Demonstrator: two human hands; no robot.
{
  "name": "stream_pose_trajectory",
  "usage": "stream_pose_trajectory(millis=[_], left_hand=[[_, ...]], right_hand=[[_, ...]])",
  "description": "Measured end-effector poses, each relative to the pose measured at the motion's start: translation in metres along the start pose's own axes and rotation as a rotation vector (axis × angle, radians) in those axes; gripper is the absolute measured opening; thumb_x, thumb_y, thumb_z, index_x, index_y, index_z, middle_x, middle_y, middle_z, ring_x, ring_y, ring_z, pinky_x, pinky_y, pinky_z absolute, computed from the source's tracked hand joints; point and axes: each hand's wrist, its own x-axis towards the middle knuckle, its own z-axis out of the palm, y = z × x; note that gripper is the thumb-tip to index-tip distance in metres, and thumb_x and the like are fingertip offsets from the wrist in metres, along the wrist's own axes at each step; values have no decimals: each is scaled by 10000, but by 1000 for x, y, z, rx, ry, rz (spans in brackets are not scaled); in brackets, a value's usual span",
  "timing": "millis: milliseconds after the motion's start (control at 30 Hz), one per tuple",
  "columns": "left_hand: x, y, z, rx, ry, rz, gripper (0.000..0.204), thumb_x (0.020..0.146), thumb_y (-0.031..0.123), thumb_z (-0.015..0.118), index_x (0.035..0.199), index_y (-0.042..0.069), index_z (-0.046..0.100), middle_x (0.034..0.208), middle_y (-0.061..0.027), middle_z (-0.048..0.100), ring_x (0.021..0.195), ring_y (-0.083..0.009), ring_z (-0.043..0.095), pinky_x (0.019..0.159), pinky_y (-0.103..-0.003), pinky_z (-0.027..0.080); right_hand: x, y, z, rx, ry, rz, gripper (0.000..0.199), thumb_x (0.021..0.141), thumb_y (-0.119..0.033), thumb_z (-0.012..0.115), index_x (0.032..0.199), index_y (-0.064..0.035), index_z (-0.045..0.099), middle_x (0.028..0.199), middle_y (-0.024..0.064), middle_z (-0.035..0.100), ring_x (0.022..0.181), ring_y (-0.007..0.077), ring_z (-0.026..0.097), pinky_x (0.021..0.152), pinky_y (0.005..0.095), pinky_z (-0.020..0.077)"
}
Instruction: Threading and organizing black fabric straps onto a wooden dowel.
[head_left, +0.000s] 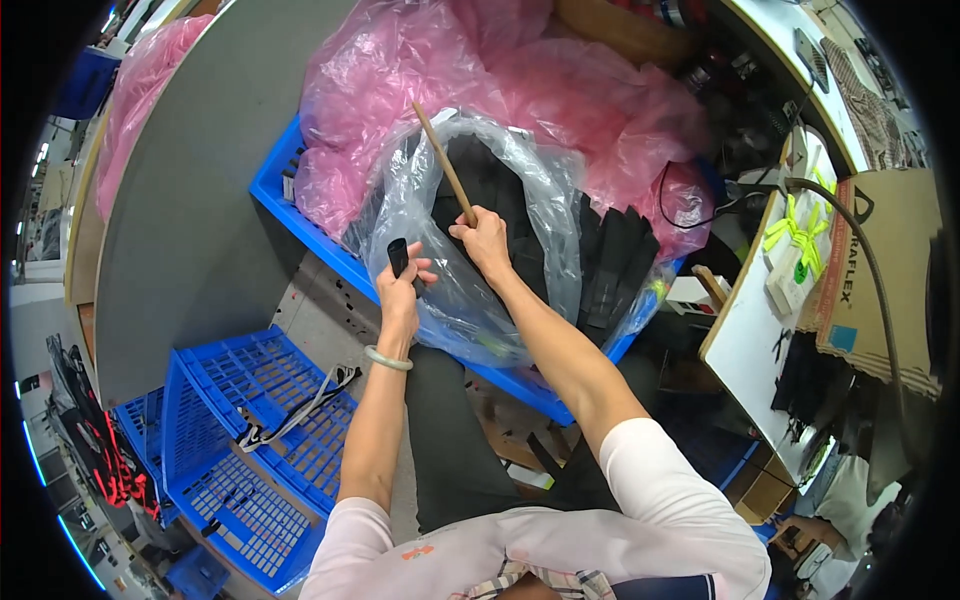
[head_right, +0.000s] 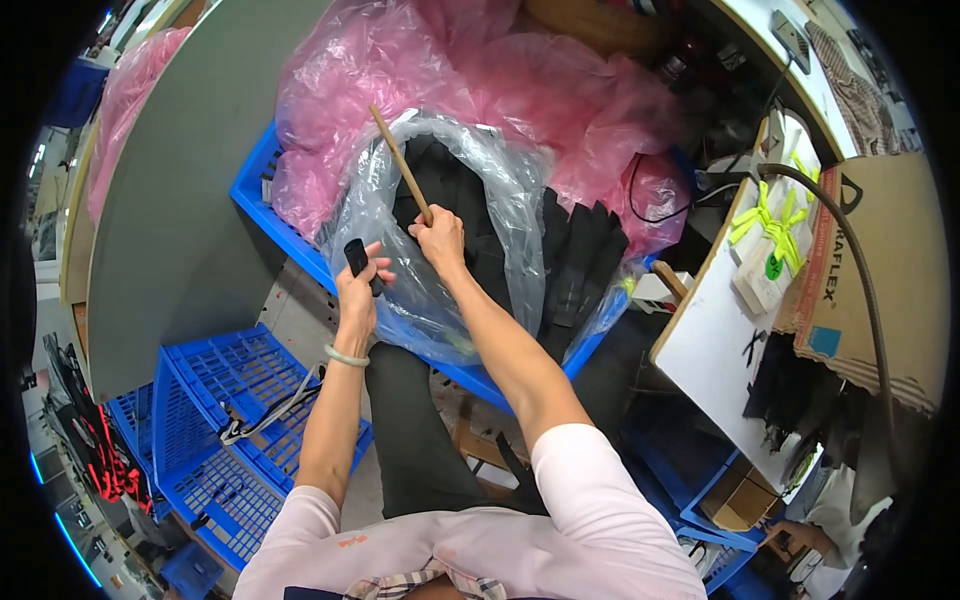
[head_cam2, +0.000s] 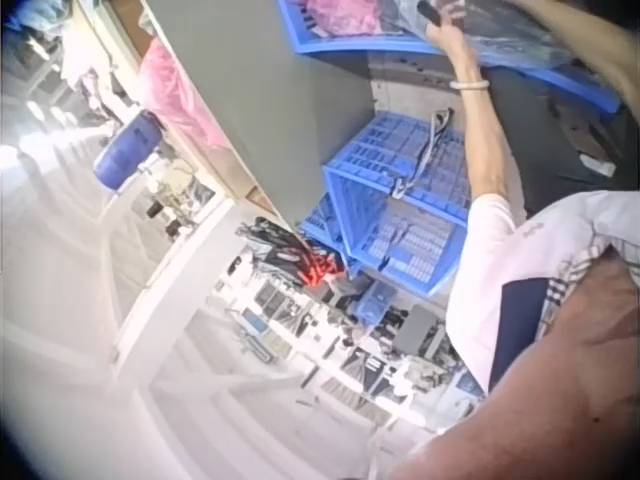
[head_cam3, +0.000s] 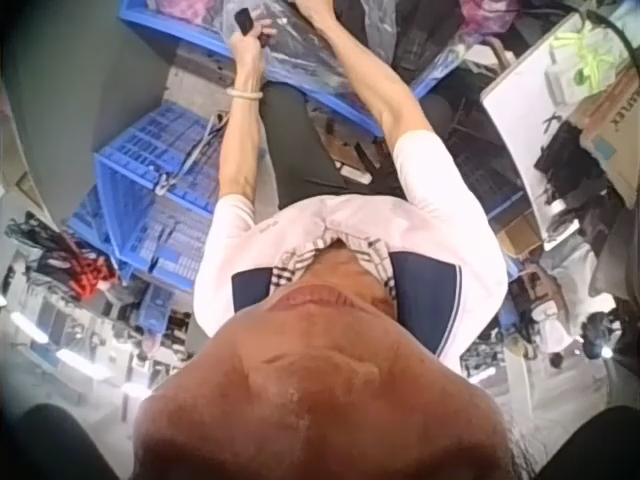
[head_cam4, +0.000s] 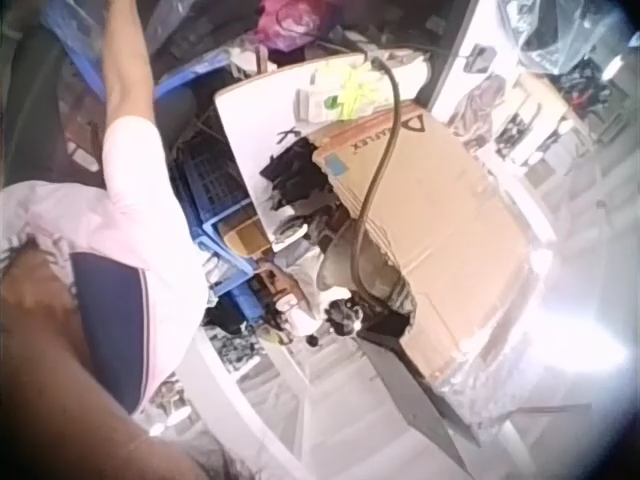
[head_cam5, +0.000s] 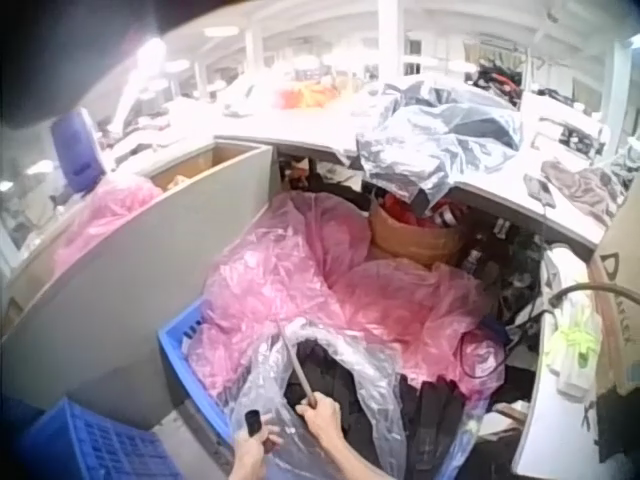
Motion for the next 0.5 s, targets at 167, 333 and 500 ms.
stream_pose_trajectory(millis=[167,333,500], left_hand=[[-60,106,27,148,-192,260,296,790,150,726,1025,-15,653,637,13,553,558,-49,477,498,-200,335],[-146,166,45,17,-323,329,134,769,98,734,868,34,671,611,19,557,504,-47,464,455,-183,328],[-226,190,56,511,-366,796,121,773,77,716,850,12,649,650,6,575,549,-53,468,499,-210,364]], right_hand=[[-54,-85,-77,366,-309,-135,181,706,-120,747,761,-18,609,656,-4,572,593,64,509,524,239,373],[-135,-164,-150,474,-388,-233,127,730,-57,734,793,-32,628,646,-55,528,573,37,453,514,206,334],[-218,-188,-202,-46,-26,-703,170,695,-68,726,770,20,601,583,52,542,517,74,479,471,246,370]])
